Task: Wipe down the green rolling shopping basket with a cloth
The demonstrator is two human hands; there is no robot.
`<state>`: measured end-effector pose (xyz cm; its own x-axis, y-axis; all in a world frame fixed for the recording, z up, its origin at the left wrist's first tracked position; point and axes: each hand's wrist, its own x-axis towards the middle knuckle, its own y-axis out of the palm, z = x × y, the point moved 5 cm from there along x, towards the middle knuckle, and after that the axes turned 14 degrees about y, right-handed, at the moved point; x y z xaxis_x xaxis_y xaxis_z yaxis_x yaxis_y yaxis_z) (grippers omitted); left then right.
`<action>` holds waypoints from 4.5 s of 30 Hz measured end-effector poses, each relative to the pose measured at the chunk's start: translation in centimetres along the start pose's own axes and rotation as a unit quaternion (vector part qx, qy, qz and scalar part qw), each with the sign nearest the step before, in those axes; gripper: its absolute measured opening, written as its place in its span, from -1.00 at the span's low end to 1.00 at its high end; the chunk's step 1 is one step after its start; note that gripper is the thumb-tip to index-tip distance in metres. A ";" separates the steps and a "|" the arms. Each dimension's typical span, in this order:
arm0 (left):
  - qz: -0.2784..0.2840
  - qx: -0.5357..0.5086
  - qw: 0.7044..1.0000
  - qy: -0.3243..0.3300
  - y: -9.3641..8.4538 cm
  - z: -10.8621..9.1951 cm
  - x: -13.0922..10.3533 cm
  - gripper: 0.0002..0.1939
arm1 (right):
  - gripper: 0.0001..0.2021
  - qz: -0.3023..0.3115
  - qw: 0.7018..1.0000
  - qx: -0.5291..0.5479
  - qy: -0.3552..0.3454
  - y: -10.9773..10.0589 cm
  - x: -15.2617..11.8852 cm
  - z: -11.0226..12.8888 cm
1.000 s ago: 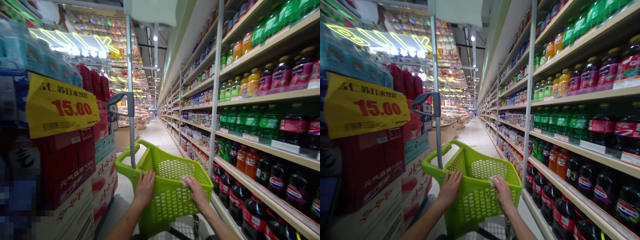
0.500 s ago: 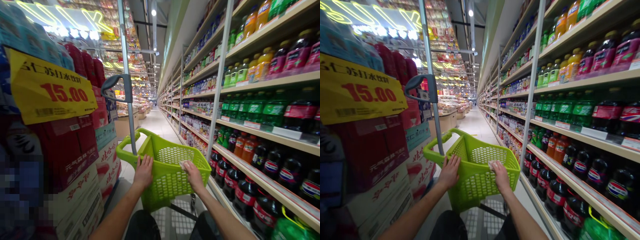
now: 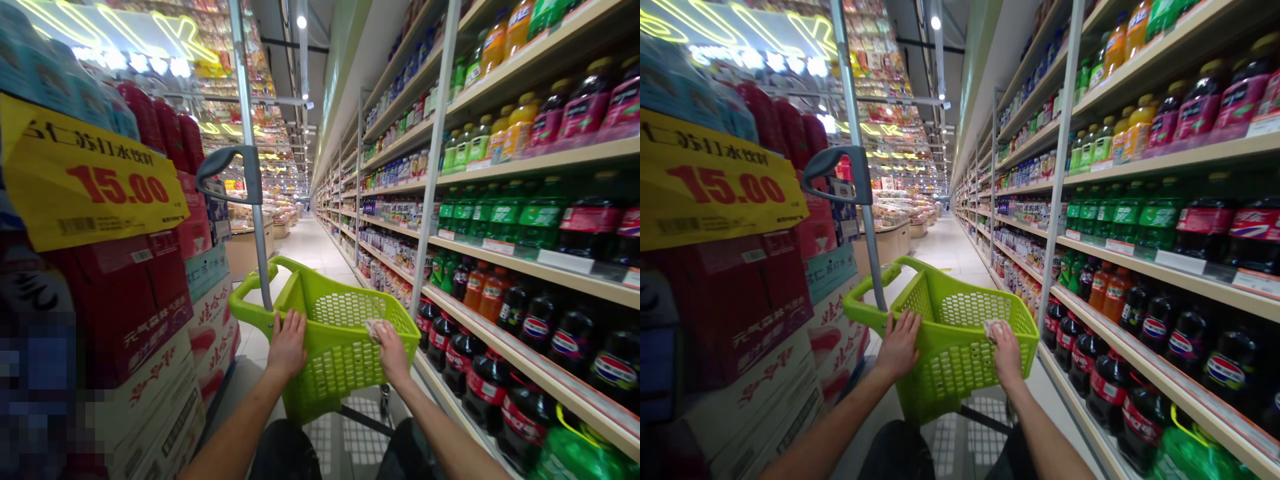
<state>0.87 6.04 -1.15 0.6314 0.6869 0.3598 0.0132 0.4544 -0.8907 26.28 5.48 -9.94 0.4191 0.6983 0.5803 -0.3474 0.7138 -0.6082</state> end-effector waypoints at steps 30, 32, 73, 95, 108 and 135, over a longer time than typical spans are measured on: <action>0.015 -0.020 1.000 0.013 -0.1 0.1 -0.4 -0.28 | -0.48 -0.011 1.000 0.002 0.018 0.3 -0.1 1.0; 0.014 -0.020 1.000 0.009 -0.1 0.0 -0.3 -0.27 | -0.48 0.000 1.000 0.017 0.004 0.9 -0.5 2.7; -0.004 -0.103 0.993 0.051 0.8 -4.0 2.9 -0.39 | -0.21 0.121 0.970 0.200 -0.061 3.0 -1.8 11.5; -0.058 -0.017 0.995 0.079 0.3 0.3 1.8 -0.62 | -0.36 0.173 0.978 -0.112 -0.043 0.8 -2.3 5.8; -0.081 -0.036 0.992 0.093 0.5 -1.1 1.8 -0.65 | -0.32 0.196 0.967 -0.157 -0.038 0.2 -2.8 6.4; -0.139 0.011 0.990 0.001 -1.5 4.3 0.0 -0.55 | -0.31 0.188 0.973 -0.124 -0.046 0.1 -2.9 6.0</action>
<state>-2.46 7.84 1.37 0.6078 0.5323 0.5893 0.1703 0.6375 -0.7514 20.03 3.83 -8.44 0.2201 0.9175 0.3313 -0.2426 0.3805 -0.8924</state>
